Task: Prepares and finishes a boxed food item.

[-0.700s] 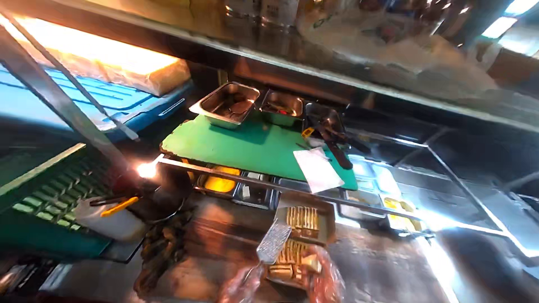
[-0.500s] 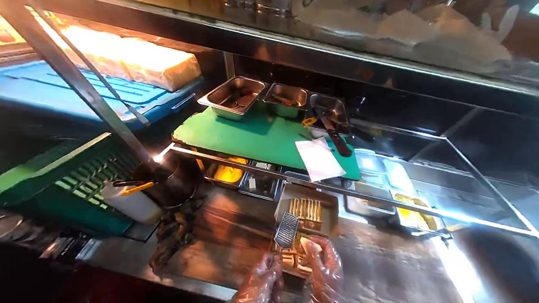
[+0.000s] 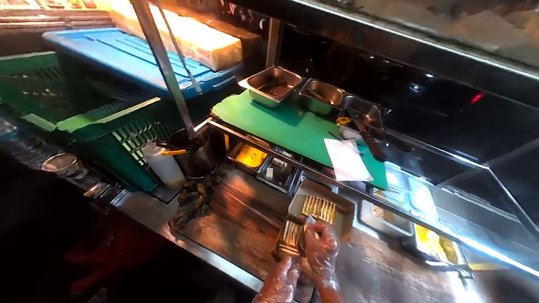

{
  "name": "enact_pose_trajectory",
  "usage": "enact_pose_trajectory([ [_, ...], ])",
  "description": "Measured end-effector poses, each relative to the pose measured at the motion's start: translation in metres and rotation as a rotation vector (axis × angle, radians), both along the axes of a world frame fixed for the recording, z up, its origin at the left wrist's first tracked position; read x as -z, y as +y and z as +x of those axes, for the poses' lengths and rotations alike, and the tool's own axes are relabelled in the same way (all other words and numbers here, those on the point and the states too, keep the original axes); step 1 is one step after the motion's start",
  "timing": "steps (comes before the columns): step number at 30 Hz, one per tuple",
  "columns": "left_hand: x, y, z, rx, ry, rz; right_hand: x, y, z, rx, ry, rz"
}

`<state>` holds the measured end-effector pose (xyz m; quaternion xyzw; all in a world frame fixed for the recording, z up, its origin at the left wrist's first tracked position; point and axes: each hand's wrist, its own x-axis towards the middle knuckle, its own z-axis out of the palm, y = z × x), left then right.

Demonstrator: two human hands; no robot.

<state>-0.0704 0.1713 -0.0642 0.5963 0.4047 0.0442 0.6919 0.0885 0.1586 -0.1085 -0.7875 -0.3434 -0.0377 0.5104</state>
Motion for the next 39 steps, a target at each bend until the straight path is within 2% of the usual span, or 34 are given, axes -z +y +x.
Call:
enact_pose_trajectory([
  [2,-0.005,-0.001,0.002,0.022,0.038,-0.065,0.002,-0.006,-0.013,-0.022,0.005,0.017],
  [6,-0.018,-0.001,0.004,0.181,0.127,0.097,0.016,0.007,-0.003,0.031,0.139,-0.107],
  [12,-0.052,0.005,0.002,0.171,0.252,0.041,0.002,-0.005,-0.027,0.002,0.208,-0.194],
  [14,-0.044,0.008,0.004,0.223,0.302,0.081,0.006,0.013,-0.013,0.06,0.265,-0.303],
  [16,-0.031,0.007,0.005,0.246,0.331,0.153,0.009,0.019,-0.011,0.1,0.29,-0.296],
  [19,-0.031,0.011,0.004,0.239,0.307,0.167,-0.001,0.012,-0.025,0.08,0.278,-0.228],
  [21,-0.032,0.012,0.007,0.259,0.321,0.179,0.0,0.022,-0.013,0.071,0.276,-0.331],
  [23,-0.032,0.018,0.01,0.288,0.333,0.166,0.01,0.033,0.001,0.088,0.269,-0.418],
  [27,-0.03,0.019,0.007,0.236,0.295,0.169,-0.003,0.02,-0.023,0.061,0.289,-0.318],
  [31,-0.042,0.019,0.006,0.223,0.311,0.068,0.004,0.032,-0.005,0.068,0.275,-0.495],
  [35,-0.044,0.011,-0.004,0.209,0.258,0.029,-0.002,0.005,-0.031,0.047,0.279,-0.342],
  [39,-0.038,0.002,-0.001,0.272,0.274,0.036,0.006,0.006,-0.008,0.116,0.236,-0.455],
])
